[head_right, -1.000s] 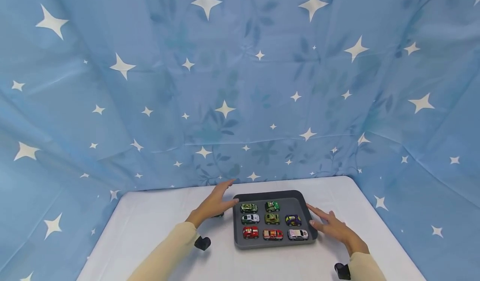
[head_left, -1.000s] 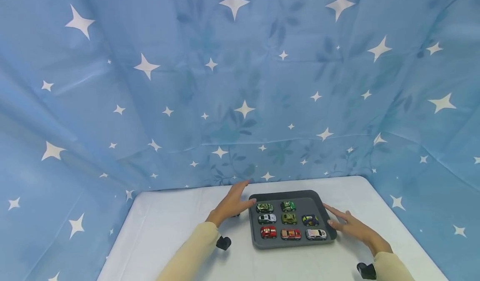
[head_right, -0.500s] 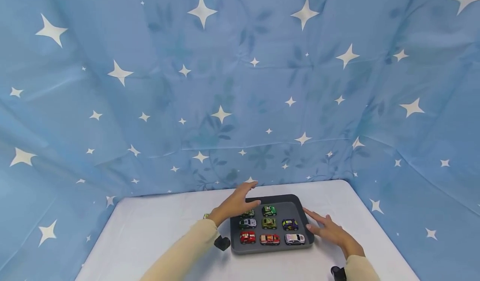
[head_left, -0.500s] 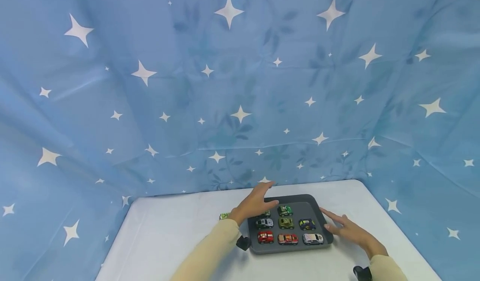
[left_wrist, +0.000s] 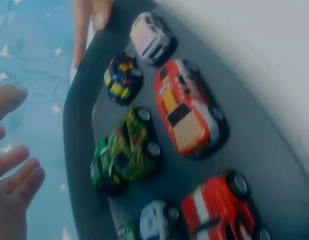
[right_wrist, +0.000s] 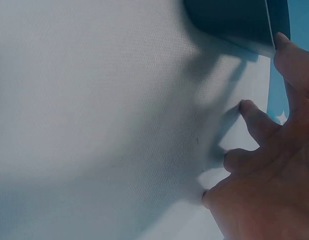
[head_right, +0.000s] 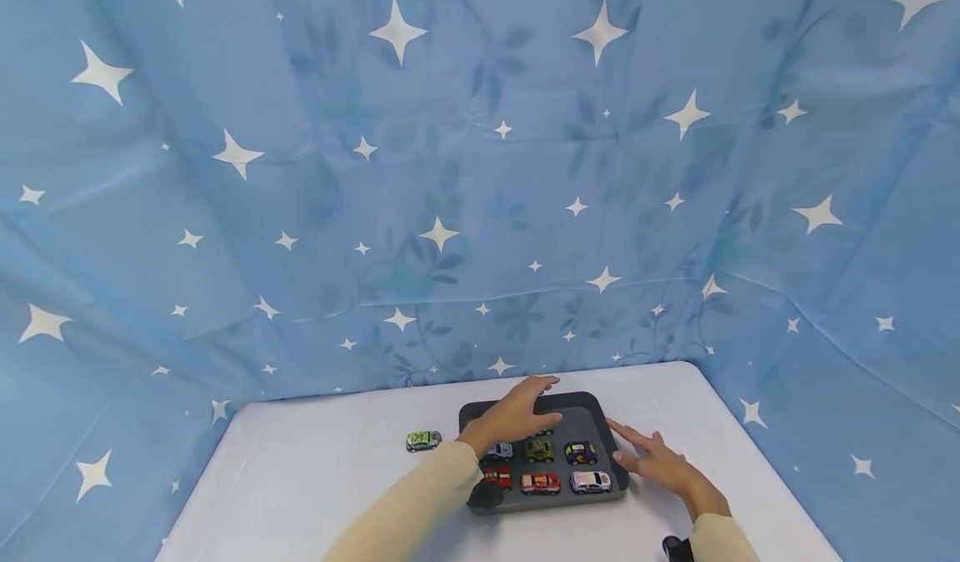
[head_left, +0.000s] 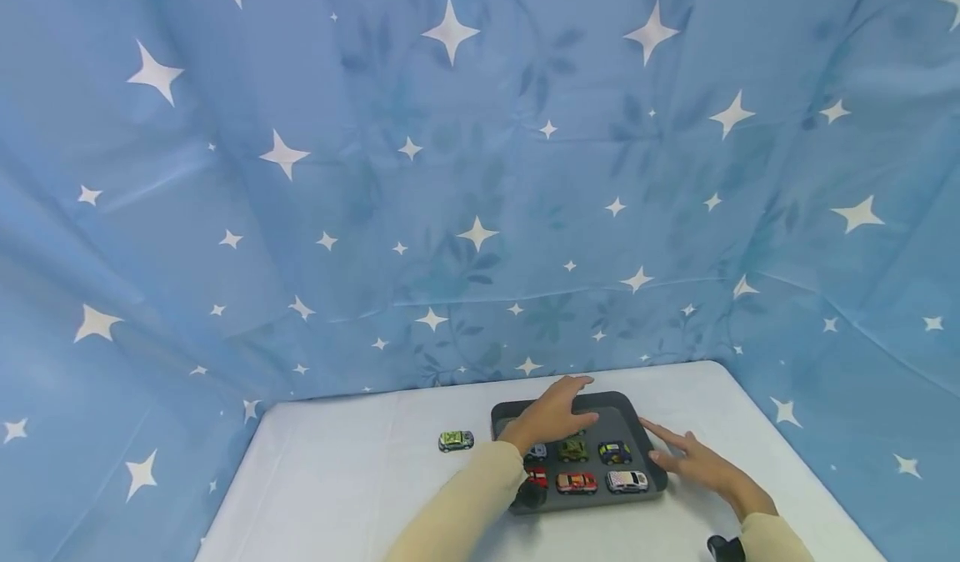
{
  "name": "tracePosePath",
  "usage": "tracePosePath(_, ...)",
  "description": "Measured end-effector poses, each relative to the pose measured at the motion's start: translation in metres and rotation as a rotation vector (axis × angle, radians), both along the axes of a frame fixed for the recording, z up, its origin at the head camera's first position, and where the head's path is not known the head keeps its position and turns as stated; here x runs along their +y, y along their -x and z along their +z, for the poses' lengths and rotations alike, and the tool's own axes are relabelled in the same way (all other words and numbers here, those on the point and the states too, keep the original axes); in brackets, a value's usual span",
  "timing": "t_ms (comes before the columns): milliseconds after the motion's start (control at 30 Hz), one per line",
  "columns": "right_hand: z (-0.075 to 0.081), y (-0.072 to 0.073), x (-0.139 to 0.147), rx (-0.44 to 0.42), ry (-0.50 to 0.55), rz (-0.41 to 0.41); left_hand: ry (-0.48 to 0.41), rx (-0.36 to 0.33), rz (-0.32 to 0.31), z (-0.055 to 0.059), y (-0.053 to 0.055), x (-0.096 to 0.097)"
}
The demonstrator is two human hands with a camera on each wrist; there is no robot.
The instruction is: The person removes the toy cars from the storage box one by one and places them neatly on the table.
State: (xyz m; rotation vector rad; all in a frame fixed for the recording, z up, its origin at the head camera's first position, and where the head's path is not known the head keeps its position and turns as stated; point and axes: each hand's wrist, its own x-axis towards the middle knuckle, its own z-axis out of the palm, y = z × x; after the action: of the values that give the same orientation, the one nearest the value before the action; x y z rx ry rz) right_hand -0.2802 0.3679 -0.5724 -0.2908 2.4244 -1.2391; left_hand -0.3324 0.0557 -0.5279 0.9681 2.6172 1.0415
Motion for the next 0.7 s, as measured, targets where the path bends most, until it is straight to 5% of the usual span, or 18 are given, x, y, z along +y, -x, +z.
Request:
tracePosePath(333,0.005,0.0,-0.001,-0.011,-0.011,-0.019,0.101,0.053,-0.014,-0.005,-0.007,0.04)
tracePosePath(700,0.008,-0.002,-0.003,-0.041,-0.013,-0.05,0.184,0.042,0.02,-0.016,-0.019,0.057)
